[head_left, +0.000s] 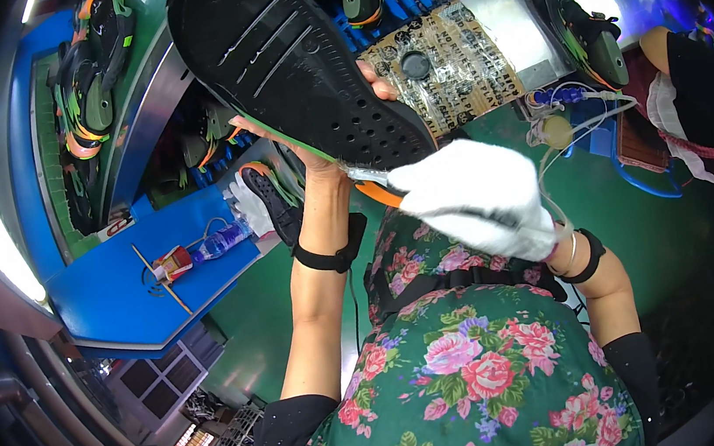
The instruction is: Applying a liquid adhesive or primer to shoe soles using a manual brush on a production line.
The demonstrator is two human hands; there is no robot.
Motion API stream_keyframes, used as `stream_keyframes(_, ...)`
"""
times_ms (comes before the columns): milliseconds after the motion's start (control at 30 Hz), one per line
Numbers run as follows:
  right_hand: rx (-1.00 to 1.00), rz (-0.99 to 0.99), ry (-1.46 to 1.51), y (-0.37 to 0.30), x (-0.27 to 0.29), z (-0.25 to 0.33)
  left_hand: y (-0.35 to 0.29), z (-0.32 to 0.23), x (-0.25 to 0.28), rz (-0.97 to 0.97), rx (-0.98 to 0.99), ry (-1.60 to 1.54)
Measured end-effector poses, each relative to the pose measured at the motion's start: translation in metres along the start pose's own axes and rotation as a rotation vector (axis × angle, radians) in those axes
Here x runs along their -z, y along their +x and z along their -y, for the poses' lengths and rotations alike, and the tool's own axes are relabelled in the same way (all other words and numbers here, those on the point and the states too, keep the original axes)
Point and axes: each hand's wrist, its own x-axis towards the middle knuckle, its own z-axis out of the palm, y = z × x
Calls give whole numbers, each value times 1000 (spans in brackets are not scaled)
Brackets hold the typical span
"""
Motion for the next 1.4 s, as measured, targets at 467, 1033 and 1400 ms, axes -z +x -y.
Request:
stream_keyframes(467, 94, -63, -86, 5, 1, 5, 8, 0, -10, 39, -116, 6)
stream_keyframes(1033, 13, -54, -3, 5, 9, 11, 17, -13, -7, 126, -172, 215)
stream_keyframes(1400, 169, -28, -140, 8, -9, 11, 12, -7, 10, -24, -115, 125)
